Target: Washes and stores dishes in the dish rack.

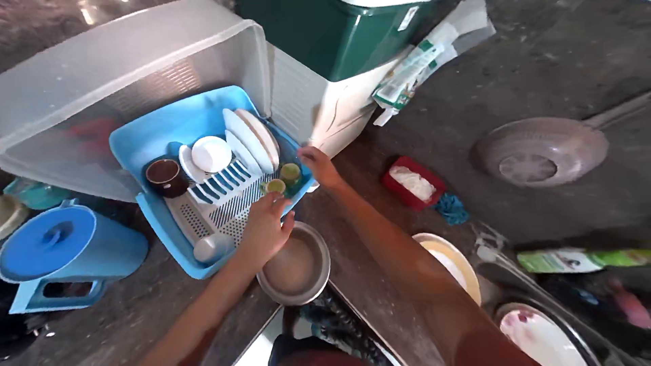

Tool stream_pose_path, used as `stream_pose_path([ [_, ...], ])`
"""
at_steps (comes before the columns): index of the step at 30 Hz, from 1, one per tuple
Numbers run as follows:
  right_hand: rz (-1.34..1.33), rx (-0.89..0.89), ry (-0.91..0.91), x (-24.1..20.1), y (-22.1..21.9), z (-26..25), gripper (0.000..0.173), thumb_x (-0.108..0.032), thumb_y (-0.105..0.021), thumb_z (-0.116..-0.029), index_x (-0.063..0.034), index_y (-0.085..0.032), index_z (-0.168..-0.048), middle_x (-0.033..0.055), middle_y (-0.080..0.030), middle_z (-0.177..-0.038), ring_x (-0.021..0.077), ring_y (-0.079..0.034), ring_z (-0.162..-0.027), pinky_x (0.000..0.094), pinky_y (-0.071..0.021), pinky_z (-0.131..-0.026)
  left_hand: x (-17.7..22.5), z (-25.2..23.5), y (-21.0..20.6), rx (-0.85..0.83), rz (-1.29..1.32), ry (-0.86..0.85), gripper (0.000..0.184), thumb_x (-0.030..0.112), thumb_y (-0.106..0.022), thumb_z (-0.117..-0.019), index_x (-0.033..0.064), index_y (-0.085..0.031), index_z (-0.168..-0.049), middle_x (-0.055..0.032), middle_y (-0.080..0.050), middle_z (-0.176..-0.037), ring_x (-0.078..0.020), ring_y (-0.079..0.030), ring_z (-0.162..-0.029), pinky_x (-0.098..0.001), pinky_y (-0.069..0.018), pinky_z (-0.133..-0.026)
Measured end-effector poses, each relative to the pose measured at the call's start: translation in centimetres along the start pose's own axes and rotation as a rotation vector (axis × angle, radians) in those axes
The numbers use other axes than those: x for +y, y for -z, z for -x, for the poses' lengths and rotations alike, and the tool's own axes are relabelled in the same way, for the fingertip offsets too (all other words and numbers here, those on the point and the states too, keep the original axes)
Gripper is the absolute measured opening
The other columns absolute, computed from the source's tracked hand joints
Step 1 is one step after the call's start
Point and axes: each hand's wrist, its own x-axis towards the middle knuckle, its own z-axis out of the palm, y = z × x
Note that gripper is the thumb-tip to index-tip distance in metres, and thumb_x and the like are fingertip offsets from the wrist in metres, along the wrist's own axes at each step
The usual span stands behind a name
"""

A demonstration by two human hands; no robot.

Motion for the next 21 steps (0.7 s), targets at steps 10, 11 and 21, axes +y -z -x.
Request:
stream_pose_path([
  [10, 0.573, 0.528, -0.804, 12.4, 20.6, 37.4, 0.037, -0.017, -0.055, -0.1039, 0.0035, -0.061, -0.134, 0.0265, -0.062, -0.134, 0.0401, -0.058, -0.128, 0.0590, -0.0413, -0.111, 18.0, -6.4, -14.8, -0.882, -0.068, -0.410, 0.038, 0.022, -0.041, -0.1113, -0.0005, -0.063, -0.132, -0.0219, -0.067, -0.129, -0.0281, -0.063, -0.124, -0.0501, -0.0443, -0.111],
  [11, 0.542, 0.662, -0.872, 12.9, 21.6, 41.3, 0.037, -0.019, -0.053, -0.1055, 0.0035, -0.061, -0.134, 0.0270, -0.062, -0.133, 0.0404, -0.059, -0.126, 0.0572, -0.0429, -0.110, 19.7, -6.2, -18.2, -0.794, -0.187, -0.521, 0.035, 0.014, -0.048, -0.1077, -0.0053, -0.062, -0.133, -0.0270, -0.058, -0.142, -0.0353, -0.047, -0.142, -0.0573, -0.0240, -0.124],
  [21, 0.031, 0.930, -1.010, 21.4, 26.5, 64.5, 0.038, -0.024, -0.050, -0.1076, 0.0014, -0.058, -0.136, 0.0234, -0.063, -0.131, 0.0341, -0.065, -0.116, 0.0516, -0.0504, -0.103, 22.5, -7.1, -39.8, -0.590, -0.252, 0.057, 0.101, 0.042, -0.083, -0.0850, -0.0012, -0.029, -0.159, -0.0300, -0.042, -0.155, -0.0451, -0.041, -0.144, -0.0605, -0.0341, -0.117],
])
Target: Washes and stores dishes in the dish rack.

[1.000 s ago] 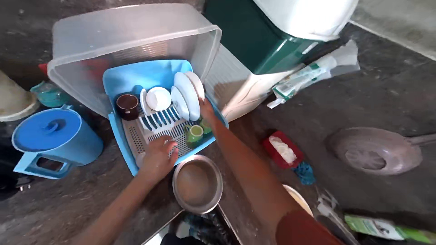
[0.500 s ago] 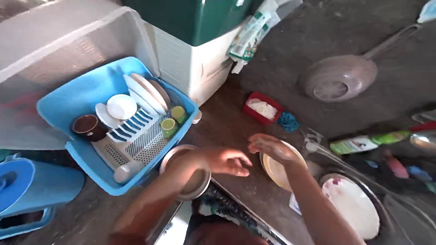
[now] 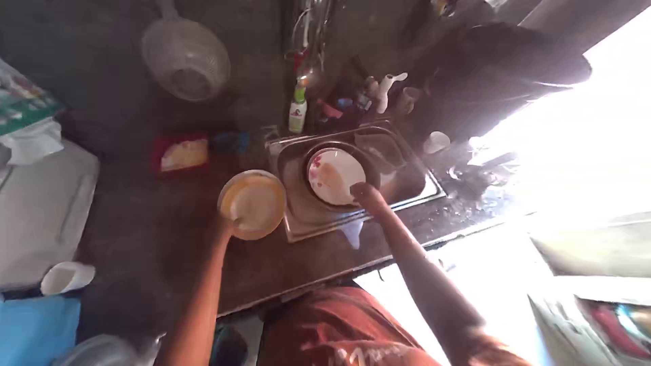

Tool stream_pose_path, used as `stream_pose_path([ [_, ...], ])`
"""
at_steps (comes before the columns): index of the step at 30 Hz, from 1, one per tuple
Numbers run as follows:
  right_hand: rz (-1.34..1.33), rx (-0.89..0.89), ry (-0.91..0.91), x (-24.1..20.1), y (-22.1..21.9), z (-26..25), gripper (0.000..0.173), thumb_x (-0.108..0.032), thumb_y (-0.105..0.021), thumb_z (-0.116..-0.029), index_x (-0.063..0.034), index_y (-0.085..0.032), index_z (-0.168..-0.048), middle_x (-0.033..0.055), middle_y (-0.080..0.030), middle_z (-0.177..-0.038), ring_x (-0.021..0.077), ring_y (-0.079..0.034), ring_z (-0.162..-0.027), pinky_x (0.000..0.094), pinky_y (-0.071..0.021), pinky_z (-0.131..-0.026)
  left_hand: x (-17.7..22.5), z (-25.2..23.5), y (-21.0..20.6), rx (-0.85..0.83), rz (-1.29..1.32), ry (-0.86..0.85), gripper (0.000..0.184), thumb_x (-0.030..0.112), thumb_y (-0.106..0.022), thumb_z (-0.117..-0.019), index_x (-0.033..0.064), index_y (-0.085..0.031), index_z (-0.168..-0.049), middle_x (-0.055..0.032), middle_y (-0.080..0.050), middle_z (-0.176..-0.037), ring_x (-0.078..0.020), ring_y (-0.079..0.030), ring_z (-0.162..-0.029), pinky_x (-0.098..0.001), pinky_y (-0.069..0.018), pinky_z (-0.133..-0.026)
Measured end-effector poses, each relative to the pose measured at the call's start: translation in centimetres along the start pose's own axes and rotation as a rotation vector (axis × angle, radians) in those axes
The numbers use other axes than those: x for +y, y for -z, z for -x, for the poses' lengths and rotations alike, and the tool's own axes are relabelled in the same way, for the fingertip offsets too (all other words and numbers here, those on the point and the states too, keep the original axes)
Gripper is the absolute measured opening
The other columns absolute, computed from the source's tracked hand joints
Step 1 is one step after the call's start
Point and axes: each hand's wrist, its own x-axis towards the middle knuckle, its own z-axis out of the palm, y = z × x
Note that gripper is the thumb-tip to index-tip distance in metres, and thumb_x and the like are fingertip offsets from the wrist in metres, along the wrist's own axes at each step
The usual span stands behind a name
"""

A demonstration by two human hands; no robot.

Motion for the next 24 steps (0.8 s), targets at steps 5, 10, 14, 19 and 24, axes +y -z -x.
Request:
stream_pose_path([
  [5, 0.096, 0.076, -0.093, 5.7, 4.2, -6.3, 0.051, -0.033, -0.059, -0.1028, -0.0014, -0.055, -0.142, 0.0266, -0.054, -0.143, 0.0429, -0.056, -0.128, 0.0623, -0.0455, -0.105, 6.8, 4.6, -0.9, 0.230, -0.173, -0.085, 0.060, 0.030, -0.065, -0.1000, -0.0010, -0.048, -0.148, -0.0312, -0.046, -0.150, -0.0476, -0.044, -0.141, -0.0611, -0.0355, -0.115],
  [10, 0.082, -0.003, -0.170, 8.4, 2.9, -13.2, 0.097, -0.039, -0.080, -0.0874, 0.0020, -0.027, -0.157, 0.0339, -0.043, -0.149, 0.0495, -0.050, -0.133, 0.0641, -0.0449, -0.106, 20.1, 7.1, -9.5, 0.037, -0.234, -0.391, 0.059, 0.033, -0.062, -0.1015, -0.0026, -0.050, -0.147, -0.0288, -0.048, -0.150, -0.0434, -0.047, -0.140, -0.0574, -0.0371, -0.116],
  [14, 0.013, -0.123, -0.149, 9.4, 3.4, -15.5, 0.069, -0.038, -0.076, -0.0910, 0.0047, -0.053, -0.140, 0.0303, -0.063, -0.128, 0.0456, -0.061, -0.120, 0.0647, -0.0469, -0.102, 24.7, 3.7, -18.6, -0.057, -0.247, -0.398, 0.077, 0.042, -0.067, -0.0972, 0.0001, -0.038, -0.155, -0.0280, -0.032, -0.161, -0.0408, -0.035, -0.149, -0.0523, -0.0328, -0.121],
  [19, 0.122, -0.006, -0.003, 7.0, 9.7, -14.8, 0.047, -0.031, -0.059, -0.1034, -0.0060, -0.055, -0.143, 0.0256, -0.064, -0.129, 0.0439, -0.062, -0.120, 0.0649, -0.0479, -0.100, 24.6, 2.7, -24.4, -0.124, -0.257, -0.364, 0.084, 0.041, -0.061, -0.1010, -0.0027, -0.021, -0.161, -0.0245, -0.018, -0.168, -0.0354, -0.021, -0.157, -0.0481, -0.0228, -0.126],
  [24, 0.235, 0.125, 0.031, 4.9, 12.3, -13.3, 0.060, -0.002, -0.052, -0.0995, -0.0116, -0.033, -0.156, 0.0248, -0.043, -0.154, 0.0465, -0.062, -0.119, 0.0622, -0.0542, -0.092, 27.3, 3.4, -25.0, -0.311, -0.515, -0.258, 0.072, 0.034, -0.053, -0.1022, -0.0054, -0.030, -0.157, -0.0303, -0.016, -0.167, -0.0475, -0.022, -0.152, -0.0620, -0.0236, -0.121],
])
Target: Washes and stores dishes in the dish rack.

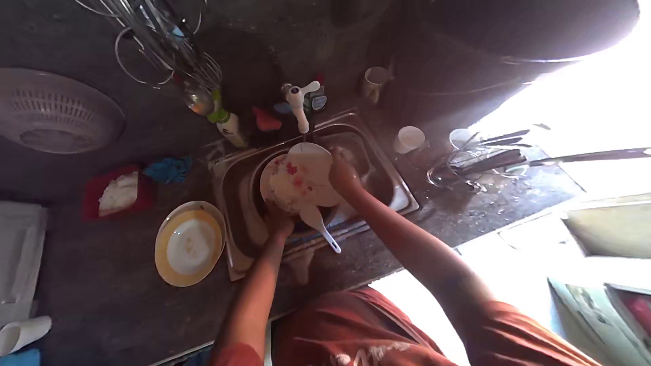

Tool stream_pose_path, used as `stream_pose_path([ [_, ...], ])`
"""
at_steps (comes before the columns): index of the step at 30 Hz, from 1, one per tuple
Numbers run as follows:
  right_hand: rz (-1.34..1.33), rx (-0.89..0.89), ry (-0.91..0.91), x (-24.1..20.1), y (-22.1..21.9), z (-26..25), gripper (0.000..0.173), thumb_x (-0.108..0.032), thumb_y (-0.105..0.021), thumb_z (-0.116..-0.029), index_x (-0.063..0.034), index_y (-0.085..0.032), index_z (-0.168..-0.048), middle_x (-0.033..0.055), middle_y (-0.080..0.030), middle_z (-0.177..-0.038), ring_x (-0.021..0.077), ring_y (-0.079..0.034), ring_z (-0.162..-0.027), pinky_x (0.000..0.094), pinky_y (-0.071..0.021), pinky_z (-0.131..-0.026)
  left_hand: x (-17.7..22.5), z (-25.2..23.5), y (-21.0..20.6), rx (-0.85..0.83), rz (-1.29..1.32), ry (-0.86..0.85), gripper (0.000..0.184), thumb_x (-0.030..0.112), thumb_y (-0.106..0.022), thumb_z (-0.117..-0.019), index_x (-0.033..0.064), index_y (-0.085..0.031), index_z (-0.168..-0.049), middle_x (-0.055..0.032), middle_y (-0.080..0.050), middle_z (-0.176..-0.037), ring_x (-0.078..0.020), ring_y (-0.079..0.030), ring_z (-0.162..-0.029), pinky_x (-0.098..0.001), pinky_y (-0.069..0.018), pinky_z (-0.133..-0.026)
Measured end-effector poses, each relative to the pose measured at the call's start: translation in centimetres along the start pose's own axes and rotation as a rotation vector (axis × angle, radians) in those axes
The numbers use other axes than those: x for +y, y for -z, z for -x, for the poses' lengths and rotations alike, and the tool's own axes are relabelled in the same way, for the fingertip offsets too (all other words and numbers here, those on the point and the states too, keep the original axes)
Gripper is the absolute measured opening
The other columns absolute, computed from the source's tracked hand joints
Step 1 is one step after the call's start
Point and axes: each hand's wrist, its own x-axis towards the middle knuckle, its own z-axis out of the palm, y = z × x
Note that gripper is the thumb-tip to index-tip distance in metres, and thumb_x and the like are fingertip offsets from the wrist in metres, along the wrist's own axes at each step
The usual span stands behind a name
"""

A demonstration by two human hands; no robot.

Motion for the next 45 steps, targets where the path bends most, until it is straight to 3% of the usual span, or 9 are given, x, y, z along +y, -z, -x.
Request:
stream_pose_path([
  [3, -0.101, -0.076, -0.049, 0.4, -2.1, -0.5, 0.071, -0.001, -0.057, -0.0966, -0.0106, -0.025, -0.160, 0.0256, -0.044, -0.153, 0.0468, -0.060, -0.122, 0.0642, -0.0519, -0.095, -0.1, -2.3, 0.0, 0.073, 0.142, 0.031, 0.094, 0.051, -0.059, -0.0981, -0.0024, -0.015, -0.162, -0.0281, 0.002, -0.169, -0.0441, -0.006, -0.157, -0.0609, -0.0162, -0.124],
  [8, -0.049, -0.179, -0.152, 1.5, -6.9, -1.4, 0.060, -0.017, -0.055, -0.1027, 0.0059, -0.031, -0.153, 0.0299, -0.044, -0.150, 0.0405, -0.050, -0.136, 0.0516, -0.0448, -0.111, -0.8, -4.1, -0.1, 0.457, 0.477, 0.044, 0.068, 0.017, -0.058, -0.0996, -0.0024, -0.030, -0.158, -0.0310, -0.021, -0.165, -0.0472, -0.017, -0.155, -0.0547, -0.0159, -0.127],
  [12, 0.002, -0.200, -0.079, 0.8, -12.7, -0.5, 0.077, -0.018, -0.052, -0.1017, 0.0126, -0.009, -0.158, 0.0353, -0.013, -0.164, 0.0459, -0.026, -0.151, 0.0495, -0.0301, -0.122, -0.6, -3.6, -1.2, 0.481, 0.180, 0.064, 0.073, 0.039, -0.049, -0.1036, 0.0048, -0.025, -0.162, -0.0384, -0.004, -0.165, -0.0542, -0.004, -0.154, -0.0622, -0.0082, -0.125],
  [22, -0.116, 0.073, -0.122, 1.0, -14.4, -5.5, 0.083, -0.049, -0.052, -0.1038, 0.0055, -0.022, -0.159, 0.0296, -0.030, -0.162, 0.0406, -0.032, -0.150, 0.0484, -0.0297, -0.123, -0.2, -9.8, -2.0, 0.699, 0.059, -0.083, 0.093, 0.065, -0.046, -0.0972, -0.0024, -0.031, -0.159, -0.0390, -0.019, -0.162, -0.0613, -0.012, -0.150, -0.0744, -0.0056, -0.118],
  [26, -0.066, -0.266, -0.240, 1.2, -11.9, -1.6, 0.068, -0.035, -0.041, -0.1103, 0.0101, -0.018, -0.156, 0.0323, -0.035, -0.157, 0.0395, -0.045, -0.143, 0.0469, -0.0408, -0.116, -0.7, -5.1, -2.0, 0.329, 0.031, -0.106, 0.080, 0.049, -0.045, -0.1041, 0.0016, -0.018, -0.163, -0.0310, -0.006, -0.168, -0.0488, -0.001, -0.156, -0.0732, 0.0015, -0.119],
  [28, 0.128, -0.522, -0.126, 1.1, -10.2, -1.0, 0.055, -0.017, -0.037, -0.1106, 0.0203, -0.024, -0.150, 0.0387, -0.033, -0.154, 0.0451, -0.039, -0.145, 0.0496, -0.0340, -0.119, 0.4, -2.8, -0.5, 0.132, 0.016, -0.047, 0.077, 0.028, -0.050, -0.1031, -0.0013, -0.011, -0.163, -0.0303, 0.003, -0.168, -0.0471, 0.001, -0.157, -0.0690, -0.0117, -0.120],
  [33, 0.083, -0.646, -0.170, 0.8, -8.6, -2.4, 0.057, -0.034, -0.060, -0.1020, 0.0103, -0.052, -0.138, 0.0296, -0.055, -0.140, 0.0409, -0.054, -0.132, 0.0569, -0.0427, -0.109, 2.2, -1.8, 0.5, -0.109, -0.019, -0.208, 0.059, 0.027, -0.054, -0.1045, -0.0039, -0.039, -0.153, -0.0272, -0.049, -0.150, -0.0417, -0.053, -0.135, -0.0559, -0.0456, -0.109],
  [40, 0.360, -0.779, 0.010, -4.3, -7.8, -1.2, 0.046, -0.032, -0.058, -0.1025, 0.0052, -0.062, -0.128, 0.0283, -0.059, -0.135, 0.0467, -0.056, -0.127, 0.0679, -0.0448, -0.100, -0.1, -6.3, 1.5, -0.098, 0.048, -0.527, 0.044, 0.031, -0.053, -0.1051, 0.0041, -0.058, -0.140, -0.0215, -0.062, -0.136, -0.0388, -0.057, -0.131, -0.0569, -0.0424, -0.112],
  [45, 0.253, -0.402, 0.448, -1.2, -11.0, -5.9, 0.046, -0.024, -0.065, -0.0987, -0.0068, -0.059, -0.140, 0.0225, -0.050, -0.149, 0.0405, -0.041, -0.143, 0.0555, -0.0284, -0.121, -2.0, -8.2, 1.6, 0.126, -0.103, -0.647, 0.053, 0.031, -0.039, -0.1098, 0.0006, -0.046, -0.152, -0.0228, -0.045, -0.157, -0.0406, -0.039, -0.147, -0.0583, -0.0259, -0.121],
])
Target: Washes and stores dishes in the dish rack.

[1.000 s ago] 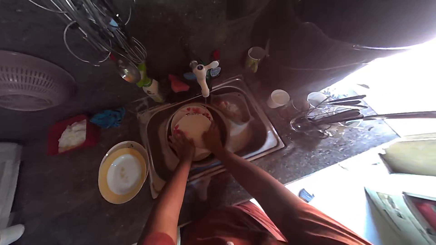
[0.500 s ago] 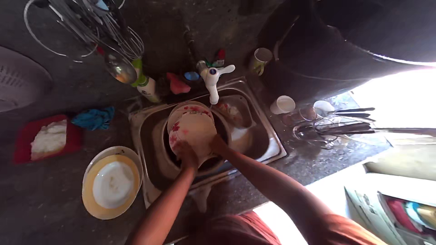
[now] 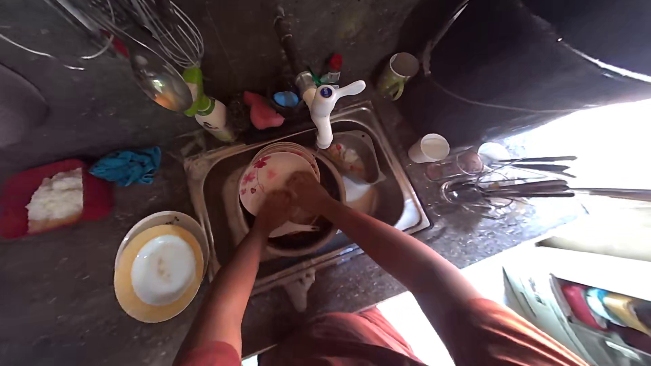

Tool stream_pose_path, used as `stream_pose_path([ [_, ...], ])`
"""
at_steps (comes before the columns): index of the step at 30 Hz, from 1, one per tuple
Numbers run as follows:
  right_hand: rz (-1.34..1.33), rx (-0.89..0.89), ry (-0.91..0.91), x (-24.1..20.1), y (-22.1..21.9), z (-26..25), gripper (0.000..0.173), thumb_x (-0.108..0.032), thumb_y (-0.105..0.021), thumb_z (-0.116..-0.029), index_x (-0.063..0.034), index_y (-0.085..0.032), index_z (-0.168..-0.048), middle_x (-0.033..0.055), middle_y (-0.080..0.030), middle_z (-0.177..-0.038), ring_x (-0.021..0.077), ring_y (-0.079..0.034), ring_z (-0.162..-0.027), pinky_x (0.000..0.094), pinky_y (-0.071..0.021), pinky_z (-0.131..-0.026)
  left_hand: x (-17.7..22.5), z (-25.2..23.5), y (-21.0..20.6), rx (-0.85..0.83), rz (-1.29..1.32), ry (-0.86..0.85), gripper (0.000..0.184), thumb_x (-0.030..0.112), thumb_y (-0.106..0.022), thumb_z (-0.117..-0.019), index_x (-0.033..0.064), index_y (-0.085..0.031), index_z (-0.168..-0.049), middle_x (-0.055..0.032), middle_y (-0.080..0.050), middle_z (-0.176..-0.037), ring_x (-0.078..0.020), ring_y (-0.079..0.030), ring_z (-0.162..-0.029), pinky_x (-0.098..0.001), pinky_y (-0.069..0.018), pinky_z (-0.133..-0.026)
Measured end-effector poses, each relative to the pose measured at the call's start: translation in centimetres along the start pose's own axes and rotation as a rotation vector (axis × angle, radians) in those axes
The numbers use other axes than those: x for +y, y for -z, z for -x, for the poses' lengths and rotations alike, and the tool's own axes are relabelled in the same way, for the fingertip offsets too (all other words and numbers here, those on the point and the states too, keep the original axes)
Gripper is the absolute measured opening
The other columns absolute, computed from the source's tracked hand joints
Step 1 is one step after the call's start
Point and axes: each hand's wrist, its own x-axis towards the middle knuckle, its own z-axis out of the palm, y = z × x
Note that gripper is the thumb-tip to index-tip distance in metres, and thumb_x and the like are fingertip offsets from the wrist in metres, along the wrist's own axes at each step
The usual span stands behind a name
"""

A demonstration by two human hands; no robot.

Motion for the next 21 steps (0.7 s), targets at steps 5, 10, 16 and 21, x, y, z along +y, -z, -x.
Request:
stream_pose_path([
  [5, -0.168, -0.282, -0.261, -1.5, -2.6, 2.9, 0.047, -0.031, -0.051, -0.1061, 0.0007, -0.054, -0.141, 0.0262, -0.059, -0.137, 0.0434, -0.056, -0.129, 0.0617, -0.0446, -0.105, -0.3, -0.6, 1.5, 0.336, 0.030, 0.277, 0.060, 0.043, -0.055, -0.1041, 0.0089, -0.048, -0.153, -0.0250, -0.034, -0.162, -0.0471, -0.031, -0.150, -0.0669, -0.0182, -0.121],
  [10, -1.008, -0.151, -0.658, -1.4, -2.9, 5.4, 0.037, -0.021, -0.050, -0.1077, 0.0080, -0.056, -0.130, 0.0210, -0.067, -0.115, 0.0245, -0.069, -0.094, 0.0387, -0.0571, -0.085, -0.3, 1.3, 3.4, 0.550, 0.222, 0.640, 0.083, 0.044, -0.070, -0.0950, -0.0012, -0.035, -0.156, -0.0316, -0.034, -0.159, -0.0496, -0.036, -0.145, -0.0636, -0.0296, -0.117],
  [16, -1.626, -0.012, -0.954, -1.5, -3.0, 7.2, 0.032, -0.014, -0.036, -0.1092, 0.0022, -0.043, -0.136, 0.0218, -0.061, -0.110, 0.0267, -0.069, -0.086, 0.0388, -0.0596, -0.075, 0.9, 2.9, 6.2, 0.105, 0.250, 0.854, 0.060, 0.034, -0.057, -0.1051, -0.0044, -0.040, -0.148, -0.0313, -0.060, -0.133, -0.0468, -0.062, -0.120, -0.0611, -0.0502, -0.100],
  [21, -1.652, 0.163, -0.639, -2.7, -1.6, 4.9, 0.037, -0.015, -0.032, -0.1122, 0.0092, -0.049, -0.135, 0.0228, -0.063, -0.119, 0.0237, -0.067, -0.096, 0.0364, -0.0564, -0.086, 2.1, 3.8, 2.4, -0.055, 0.457, 0.744, 0.062, 0.046, -0.053, -0.1052, -0.0050, -0.054, -0.140, -0.0265, -0.059, -0.138, -0.0395, -0.058, -0.129, -0.0564, -0.0454, -0.109],
])
